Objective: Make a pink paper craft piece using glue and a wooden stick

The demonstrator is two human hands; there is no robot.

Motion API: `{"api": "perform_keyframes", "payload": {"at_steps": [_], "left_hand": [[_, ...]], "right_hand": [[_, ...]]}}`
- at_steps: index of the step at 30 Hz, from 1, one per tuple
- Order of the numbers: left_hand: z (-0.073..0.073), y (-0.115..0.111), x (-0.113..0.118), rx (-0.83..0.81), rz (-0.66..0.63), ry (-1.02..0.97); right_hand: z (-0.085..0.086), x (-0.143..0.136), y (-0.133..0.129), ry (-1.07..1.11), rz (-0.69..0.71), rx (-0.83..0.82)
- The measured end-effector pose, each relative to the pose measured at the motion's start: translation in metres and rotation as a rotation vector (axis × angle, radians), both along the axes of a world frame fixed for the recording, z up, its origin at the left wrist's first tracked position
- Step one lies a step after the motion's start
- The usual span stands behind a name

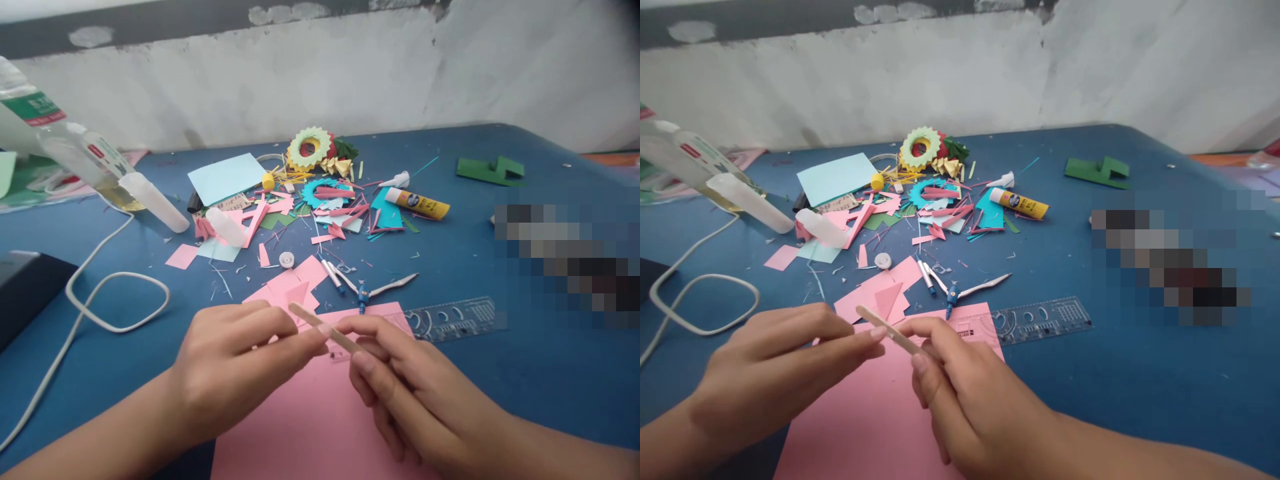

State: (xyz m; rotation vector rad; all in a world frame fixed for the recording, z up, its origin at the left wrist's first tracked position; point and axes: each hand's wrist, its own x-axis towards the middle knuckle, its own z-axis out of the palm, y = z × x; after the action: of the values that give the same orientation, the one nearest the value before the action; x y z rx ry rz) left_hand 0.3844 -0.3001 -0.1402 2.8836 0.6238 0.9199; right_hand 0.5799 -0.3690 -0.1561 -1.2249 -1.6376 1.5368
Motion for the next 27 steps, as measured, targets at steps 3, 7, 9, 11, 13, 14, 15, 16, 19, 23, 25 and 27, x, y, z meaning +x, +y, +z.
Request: {"api": "perform_keyframes", "payload": {"at_steps": [3, 7, 9, 11, 13, 14, 15, 16, 19, 23, 25, 27], "left_hand": [[-0.004, -0.002, 0.0, -0.036, 0.014, 0.02], [-0.007, -0.005, 0.003, -0.133, 0.097, -0.068], [-0.005, -0.004, 0.004, -0.075, 0.084, -0.035], [-0.002, -0.003, 0.003, -0.011, 0.064, -0.015], [0.002, -0.002, 0.003, -0.01, 0.079, -0.057], [0.004, -0.001, 0.002, -0.036, 0.105, -0.098], [0.006, -0.001, 0.002, -0.06, 0.132, -0.141], [0.008, -0.001, 0.001, -0.074, 0.156, -0.169], [0.011, -0.001, 0.001, -0.091, 0.164, -0.167], [0.011, -0.003, 0.002, -0.161, 0.092, -0.064], [0.01, -0.004, 0.003, -0.14, 0.058, -0.055], [0.007, -0.004, 0.004, -0.075, 0.067, -0.057]], "right_hand": [[0.001, 0.001, 0.001, -0.016, 0.032, 0.019], [0.002, -0.001, -0.001, -0.048, 0.03, 0.004], [0.003, -0.002, -0.002, -0.042, -0.007, -0.007], [0.004, -0.003, -0.002, -0.022, -0.052, -0.027], [0.004, -0.002, -0.002, 0.003, -0.072, -0.055], [0.003, -0.001, -0.002, 0.015, -0.069, -0.07], [0.003, -0.001, -0.002, 0.025, -0.064, -0.085], [0.002, 0.0, -0.002, 0.036, -0.056, -0.094], [0.001, 0.002, -0.003, 0.056, -0.052, -0.097], [0.002, 0.001, -0.002, 0.046, -0.062, -0.097], [0.003, 0.0, -0.002, 0.047, -0.044, -0.098], [0.003, 0.0, -0.001, 0.066, -0.017, -0.103]]}}
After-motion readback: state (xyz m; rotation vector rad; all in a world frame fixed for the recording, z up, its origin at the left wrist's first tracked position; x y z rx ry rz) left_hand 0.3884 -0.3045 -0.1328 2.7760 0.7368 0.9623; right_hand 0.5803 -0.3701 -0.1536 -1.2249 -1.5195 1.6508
